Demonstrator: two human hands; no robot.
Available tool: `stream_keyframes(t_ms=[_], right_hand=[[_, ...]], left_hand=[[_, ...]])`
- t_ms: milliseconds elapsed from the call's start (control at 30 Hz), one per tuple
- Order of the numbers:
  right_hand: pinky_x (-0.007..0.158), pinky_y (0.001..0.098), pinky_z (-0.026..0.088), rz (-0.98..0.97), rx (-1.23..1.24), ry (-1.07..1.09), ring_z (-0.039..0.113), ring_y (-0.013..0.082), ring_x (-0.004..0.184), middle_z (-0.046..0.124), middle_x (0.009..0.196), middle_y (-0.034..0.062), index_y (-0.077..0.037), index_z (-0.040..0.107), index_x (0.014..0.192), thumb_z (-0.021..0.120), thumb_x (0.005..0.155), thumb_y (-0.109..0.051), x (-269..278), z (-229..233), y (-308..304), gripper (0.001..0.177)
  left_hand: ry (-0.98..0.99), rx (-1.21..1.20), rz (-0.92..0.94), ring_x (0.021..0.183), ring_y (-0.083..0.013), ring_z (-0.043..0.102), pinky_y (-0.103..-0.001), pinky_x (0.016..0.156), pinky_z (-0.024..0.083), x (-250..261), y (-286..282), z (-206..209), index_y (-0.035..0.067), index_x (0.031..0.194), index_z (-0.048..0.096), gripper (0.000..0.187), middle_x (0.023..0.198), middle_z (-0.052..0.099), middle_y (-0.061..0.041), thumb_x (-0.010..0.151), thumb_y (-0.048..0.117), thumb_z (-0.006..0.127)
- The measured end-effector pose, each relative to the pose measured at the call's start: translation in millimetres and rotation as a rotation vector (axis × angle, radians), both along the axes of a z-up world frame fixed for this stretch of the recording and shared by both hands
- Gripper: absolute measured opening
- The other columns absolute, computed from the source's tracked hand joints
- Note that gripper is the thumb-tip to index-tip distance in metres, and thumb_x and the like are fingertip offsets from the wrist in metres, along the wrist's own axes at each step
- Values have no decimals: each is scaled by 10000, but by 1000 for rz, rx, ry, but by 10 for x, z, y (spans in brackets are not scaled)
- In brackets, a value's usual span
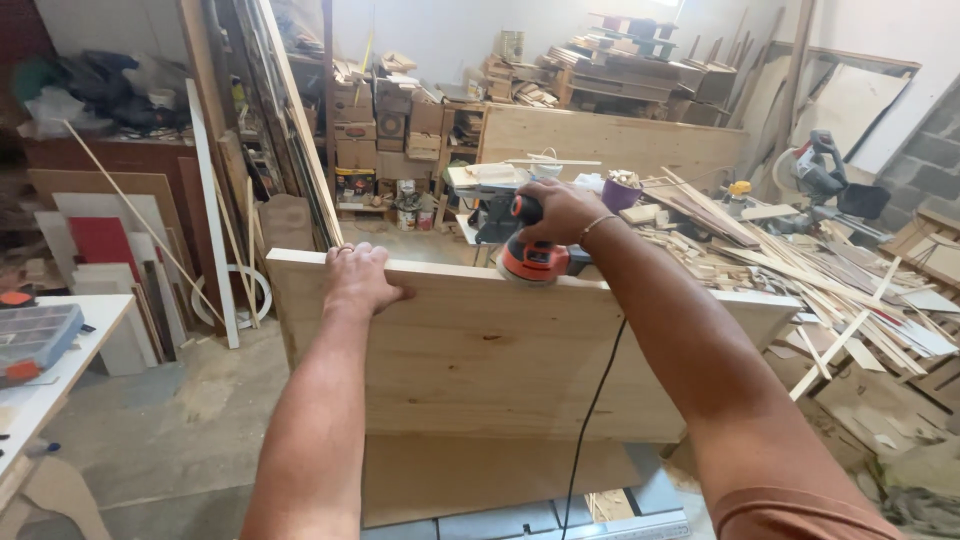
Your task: Sanding the edges and surface of a large wooden panel using an orbital sander
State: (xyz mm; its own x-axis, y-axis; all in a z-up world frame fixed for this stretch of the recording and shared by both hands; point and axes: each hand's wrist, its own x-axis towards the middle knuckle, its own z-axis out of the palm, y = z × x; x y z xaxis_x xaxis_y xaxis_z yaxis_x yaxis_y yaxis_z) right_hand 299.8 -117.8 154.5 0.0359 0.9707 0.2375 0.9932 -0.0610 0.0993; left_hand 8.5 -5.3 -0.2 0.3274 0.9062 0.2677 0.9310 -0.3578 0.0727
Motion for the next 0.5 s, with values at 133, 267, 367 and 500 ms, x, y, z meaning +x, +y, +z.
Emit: stream_keyframes(t_ms=[133,267,367,500], right_hand=[[1071,480,508,-46,-13,32,625,362,1247,611,1373,58,-409,532,1425,802,697,-587,515,-31,-74,797],[1065,494,518,-66,-16,45,632,381,1238,631,1351,80,-398,559,1409,811,683,-585,1020,-48,-280,791],[1055,490,524,-100,12,1,636,373,1226,622,1350,47,-424,551,1406,816,650,-639,1288,-24,-487,829],[1055,483,526,-145,-1,-15,634,358,1231,626,1332,39,-408,539,1416,790,684,-637,1660,-53,-617,807]], left_hand=[[21,-30,20,1363,-186,527,-372,1132,349,-6,-45,57,305,1232,642,741,1345,634,71,674,792,679],[19,-33,32,1369,-191,521,-364,1137,352,-16,7,23,307,1230,644,740,1350,630,65,660,777,684],[37,-27,44,1359,-182,529,-355,1132,354,-12,2,27,338,1225,650,714,1337,638,80,664,777,701],[44,-17,47,1342,-187,550,-356,1118,381,-18,-64,89,337,1217,673,709,1320,660,73,662,777,707]])
